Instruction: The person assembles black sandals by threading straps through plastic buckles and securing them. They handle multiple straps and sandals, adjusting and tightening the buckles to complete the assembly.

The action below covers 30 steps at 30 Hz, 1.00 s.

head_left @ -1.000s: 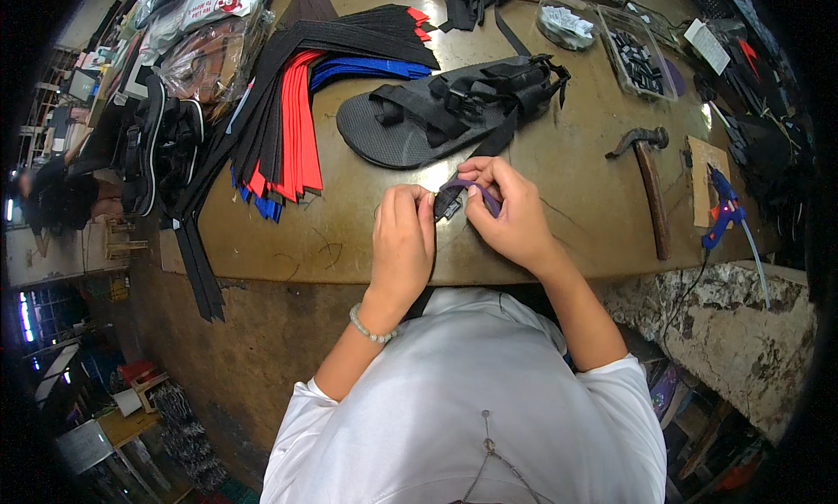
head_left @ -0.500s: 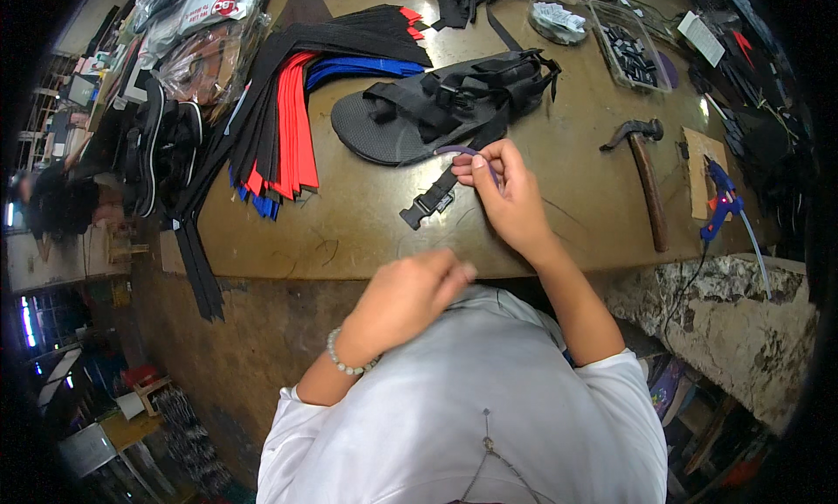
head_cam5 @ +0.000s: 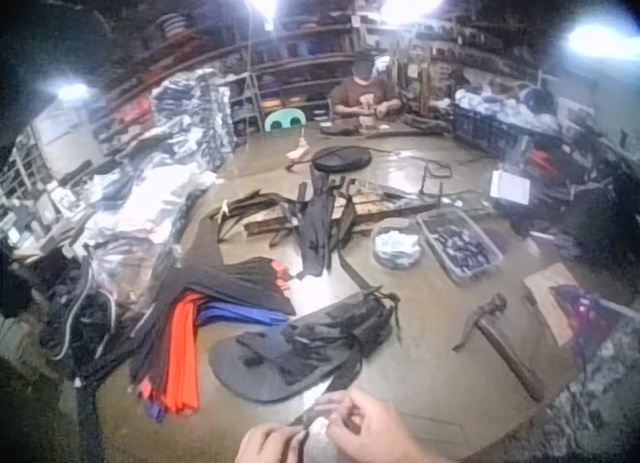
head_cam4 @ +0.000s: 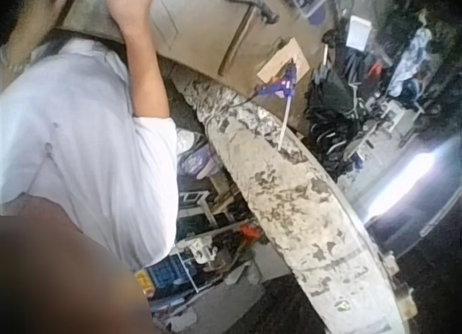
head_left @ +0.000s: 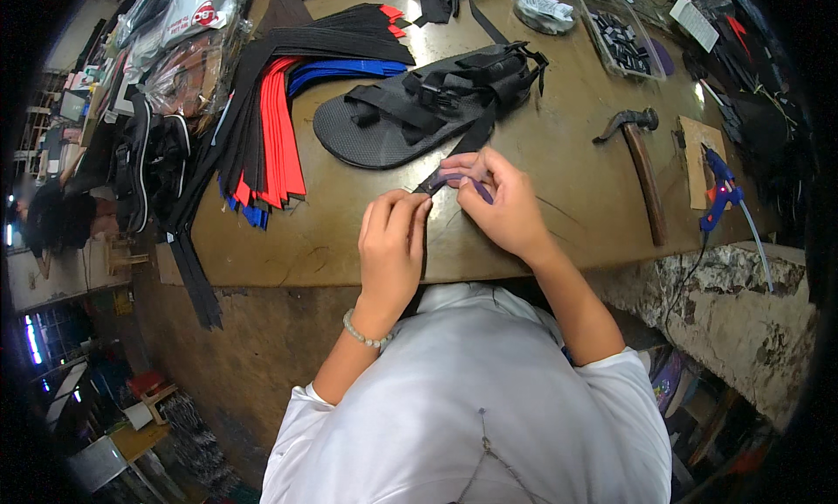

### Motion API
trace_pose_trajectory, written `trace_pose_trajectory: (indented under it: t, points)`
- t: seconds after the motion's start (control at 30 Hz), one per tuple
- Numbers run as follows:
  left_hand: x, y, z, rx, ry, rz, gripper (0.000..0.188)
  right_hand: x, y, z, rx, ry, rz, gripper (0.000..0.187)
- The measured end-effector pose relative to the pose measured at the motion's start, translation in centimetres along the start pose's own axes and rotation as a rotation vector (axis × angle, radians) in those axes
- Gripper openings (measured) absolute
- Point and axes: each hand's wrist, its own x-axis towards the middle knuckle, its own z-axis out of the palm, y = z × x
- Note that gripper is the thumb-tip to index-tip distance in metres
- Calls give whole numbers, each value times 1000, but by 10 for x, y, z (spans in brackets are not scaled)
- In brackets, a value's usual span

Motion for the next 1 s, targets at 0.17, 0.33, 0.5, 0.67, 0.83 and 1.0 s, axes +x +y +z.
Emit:
trace_pose_trajectory:
  t: [0.17, 0.33, 0.5, 0.67, 0.83, 1.0]
  points:
    - [-1, -5, 1, -45, 21, -74, 5, 0, -2, 0, 22, -16, -31, 10]
    - [-1, -4, -1, -107, -31, -175, 6, 0, -3, 2, 56, -11, -53, 10]
    - [0, -3, -2, -98, -25, -139, 6, -1, -3, 1, 3, -20, -53, 9]
    - [3, -1, 0, 30, -13, -15, 7, 1, -4, 1, 5, -11, -55, 10]
    - [10, -4, 4, 88, -39, -17, 8, 1, -6, -2, -87, 6, -11, 11]
    - [8, -5, 4, 36, -41, -77, 9, 1, -3, -2, -100, 14, 0, 11]
